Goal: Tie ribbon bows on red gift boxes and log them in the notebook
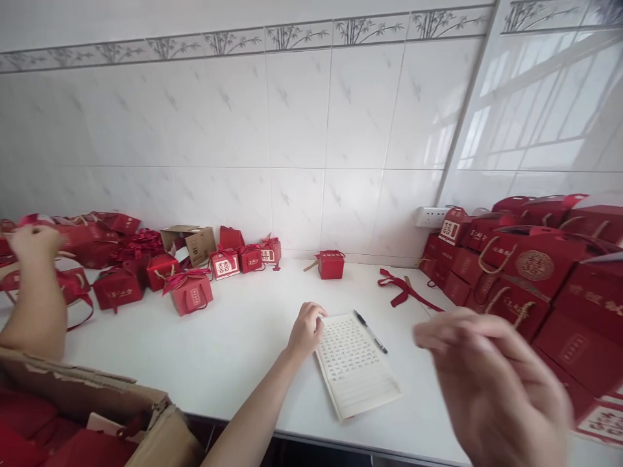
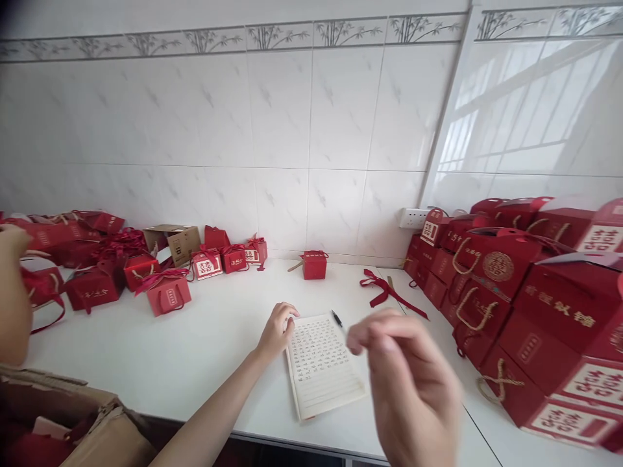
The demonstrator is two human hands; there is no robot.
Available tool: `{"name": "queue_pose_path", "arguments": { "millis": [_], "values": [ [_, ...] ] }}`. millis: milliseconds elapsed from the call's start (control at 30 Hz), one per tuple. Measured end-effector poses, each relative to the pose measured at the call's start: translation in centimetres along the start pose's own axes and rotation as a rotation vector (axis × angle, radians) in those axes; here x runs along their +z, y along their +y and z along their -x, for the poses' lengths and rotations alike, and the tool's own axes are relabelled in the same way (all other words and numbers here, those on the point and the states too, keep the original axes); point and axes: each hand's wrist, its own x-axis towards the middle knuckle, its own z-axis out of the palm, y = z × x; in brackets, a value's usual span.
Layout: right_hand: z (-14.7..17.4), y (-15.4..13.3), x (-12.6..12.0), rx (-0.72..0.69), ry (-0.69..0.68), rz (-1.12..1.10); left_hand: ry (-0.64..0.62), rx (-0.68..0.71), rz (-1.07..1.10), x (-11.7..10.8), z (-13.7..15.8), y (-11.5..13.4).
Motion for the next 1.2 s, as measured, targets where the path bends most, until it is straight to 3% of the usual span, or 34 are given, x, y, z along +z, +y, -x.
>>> {"name": "queue_pose_path", "arguments": {
  "millis": [133, 300, 867, 1100, 1200],
  "values": [
    [-0.6, 1.5, 1.2, 0.087, -0.152, -0.082, -0.011, 0.003, -0.018, -0.2, -0.1, 0.2],
    [0.1, 2.3, 1.8, 0.184, -0.241, -0.186, -0.005, 0.024, -0.053, -0.2, -0.1, 0.2],
    [0.8, 2.2, 2.3, 0.253, -0.305, -0.313, -0.015, 0.020, -0.052, 0.1, -0.2, 0.1],
    [0.7, 2.1, 2.7, 0.377, -0.401, -0.640, -0.018, 0.002, -0.049, 0.0, -0.3, 0.3],
    [0.7, 1.9, 3.0, 0.394, -0.426, -0.679, 0.001, 0.041, -0.033, 0.0, -0.4, 0.1]
  ]
}}
